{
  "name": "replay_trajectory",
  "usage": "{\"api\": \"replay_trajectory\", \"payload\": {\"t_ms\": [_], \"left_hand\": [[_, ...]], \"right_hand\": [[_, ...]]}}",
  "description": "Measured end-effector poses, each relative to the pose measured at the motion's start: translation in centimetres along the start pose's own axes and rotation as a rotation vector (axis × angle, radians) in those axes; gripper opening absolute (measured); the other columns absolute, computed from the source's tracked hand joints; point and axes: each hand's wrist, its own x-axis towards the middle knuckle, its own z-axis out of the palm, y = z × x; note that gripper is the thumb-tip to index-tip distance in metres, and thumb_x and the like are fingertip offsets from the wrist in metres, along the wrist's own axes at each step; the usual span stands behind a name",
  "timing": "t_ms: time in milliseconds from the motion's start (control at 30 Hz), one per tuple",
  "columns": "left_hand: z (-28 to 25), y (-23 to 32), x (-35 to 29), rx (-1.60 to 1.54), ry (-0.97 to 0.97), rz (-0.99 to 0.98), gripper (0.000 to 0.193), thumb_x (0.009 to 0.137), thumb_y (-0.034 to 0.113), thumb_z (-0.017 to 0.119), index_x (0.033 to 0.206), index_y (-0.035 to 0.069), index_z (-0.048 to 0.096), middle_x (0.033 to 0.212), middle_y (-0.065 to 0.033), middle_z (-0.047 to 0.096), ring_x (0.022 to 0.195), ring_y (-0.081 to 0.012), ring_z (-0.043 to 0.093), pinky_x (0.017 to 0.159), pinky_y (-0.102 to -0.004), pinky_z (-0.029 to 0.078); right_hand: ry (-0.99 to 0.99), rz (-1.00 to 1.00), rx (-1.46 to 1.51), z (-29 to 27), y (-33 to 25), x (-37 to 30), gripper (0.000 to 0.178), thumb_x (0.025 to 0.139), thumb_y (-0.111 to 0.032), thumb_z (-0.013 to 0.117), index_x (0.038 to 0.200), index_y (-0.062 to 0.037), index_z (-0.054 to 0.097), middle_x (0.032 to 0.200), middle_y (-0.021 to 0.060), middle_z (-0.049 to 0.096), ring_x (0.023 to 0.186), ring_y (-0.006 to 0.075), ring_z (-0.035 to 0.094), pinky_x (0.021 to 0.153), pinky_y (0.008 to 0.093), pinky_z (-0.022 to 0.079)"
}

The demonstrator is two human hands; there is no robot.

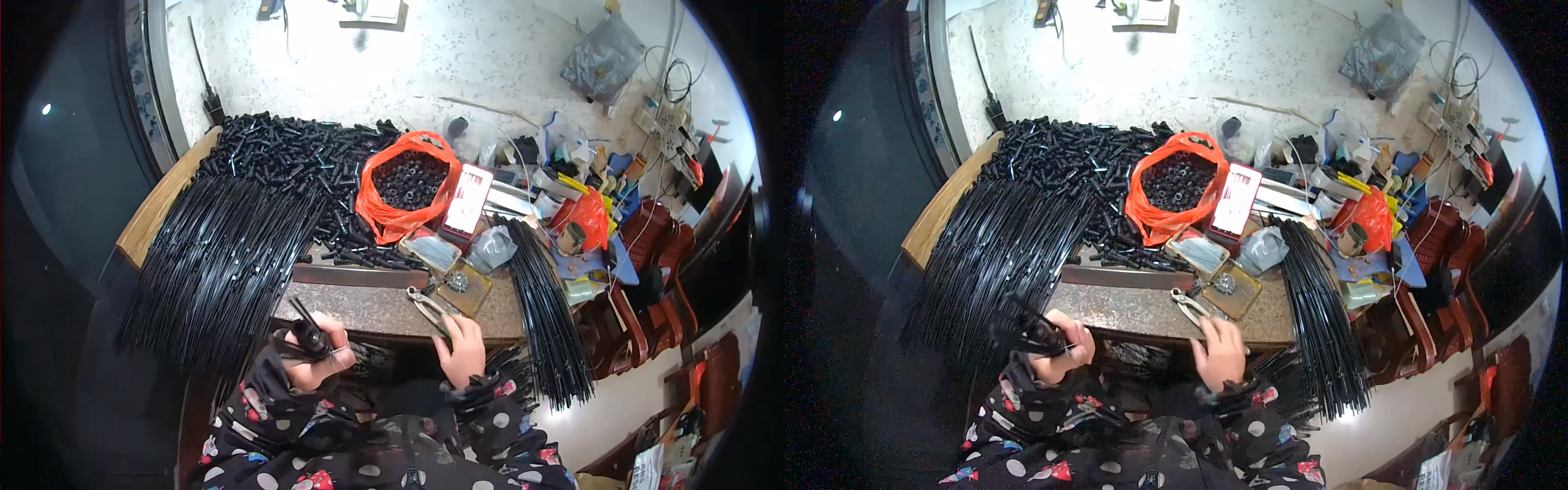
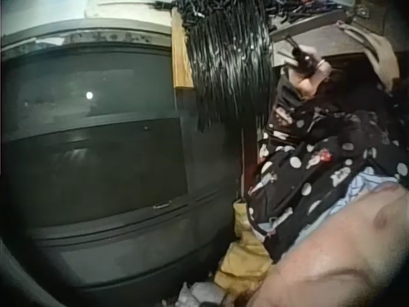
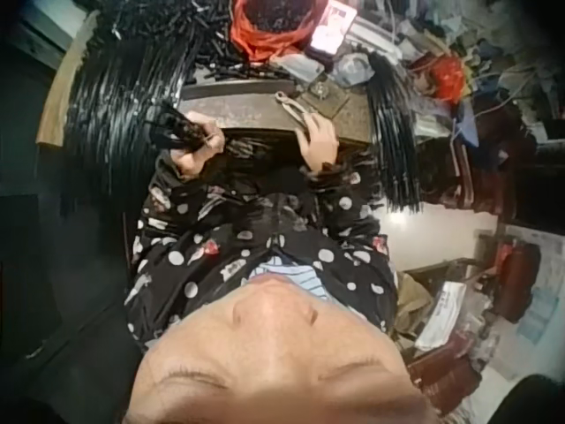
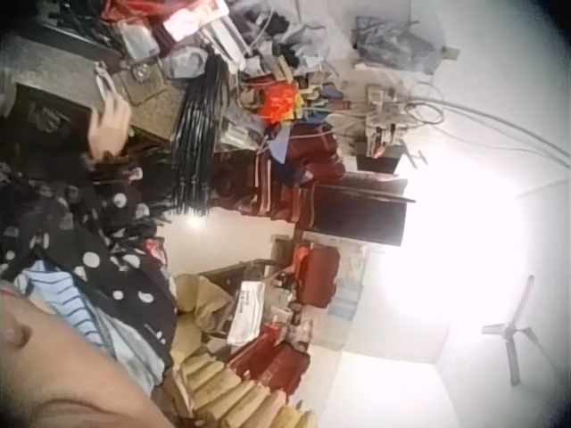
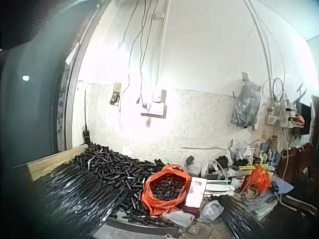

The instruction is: Assembling black hoses or cables into connectors at a workbench.

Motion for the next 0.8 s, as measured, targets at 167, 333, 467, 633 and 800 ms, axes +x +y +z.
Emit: {"api": "replay_trajectory", "payload": {"t_ms": [167, 333, 467, 633, 800], "left_hand": [[2.4, -0.6, 1.6, 0.327, 0.045, -0.031, 0.02, 0.076, 0.006, 0.064, 0.091, 0.003, 0.052, 0.063, 0.0029, 0.048, 0.056, -0.0045, 0.043, 0.051, -0.0213, 0.036], [1.5, 1.8, 3.4, 0.344, -0.013, -0.065, 0.077, 0.061, 0.008, 0.078, 0.124, -0.006, 0.034, 0.052, 0.0092, 0.039, 0.049, -0.0013, 0.038, 0.051, -0.0164, 0.033], [-0.9, 0.5, 3.7, 0.272, 0.115, 0.072, 0.112, 0.044, 0.026, 0.087, 0.131, -0.004, 0.024, 0.056, 0.0095, 0.041, 0.052, -0.0007, 0.039, 0.054, -0.0153, 0.032], [-1.1, 1.6, 2.7, 0.446, 0.177, 0.056, 0.114, 0.041, 0.03, 0.088, 0.133, 0.002, 0.027, 0.065, 0.0057, 0.047, 0.059, -0.0014, 0.042, 0.051, -0.0175, 0.036], [-1.1, 1.0, 2.9, 0.374, 0.204, 0.223, 0.106, 0.043, 0.034, 0.086, 0.127, -0.004, 0.033, 0.092, -0.0014, 0.055, 0.079, -0.0039, 0.048, 0.073, -0.0202, 0.041]], "right_hand": [[-0.333, 0.215, -0.174, 3.0, 3.9, -3.5, 0.048, 0.061, -0.005, 0.059, 0.108, -0.0131, 0.053, 0.102, 0.0134, 0.046, 0.091, 0.0314, 0.047, 0.077, 0.0396, 0.041], [-0.413, 0.295, 0.82, 0.5, 1.1, -1.7, 0.025, 0.068, -0.007, 0.06, 0.093, -0.005, 0.055, 0.097, 0.0123, 0.05, 0.089, 0.0256, 0.05, 0.081, 0.037, 0.04], [-0.294, -0.089, 0.526, -6.4, -4.7, 0.9, 0.02, 0.059, -0.013, 0.068, 0.077, -0.0087, 0.061, 0.098, 0.0069, 0.053, 0.095, 0.0269, 0.047, 0.083, 0.0399, 0.034], [-0.098, -0.438, -0.011, -8.9, -7.4, 2.0, 0.024, 0.053, -0.024, 0.067, 0.073, -0.0115, 0.063, 0.095, 0.0006, 0.056, 0.098, 0.0296, 0.044, 0.083, 0.0448, 0.029], [-0.272, -0.407, 0.367, -9.4, -6.2, 3.5, 0.021, 0.065, -0.002, 0.063, 0.086, 0.0012, 0.063, 0.099, 0.0092, 0.058, 0.089, 0.0291, 0.055, 0.077, 0.0357, 0.043]]}}
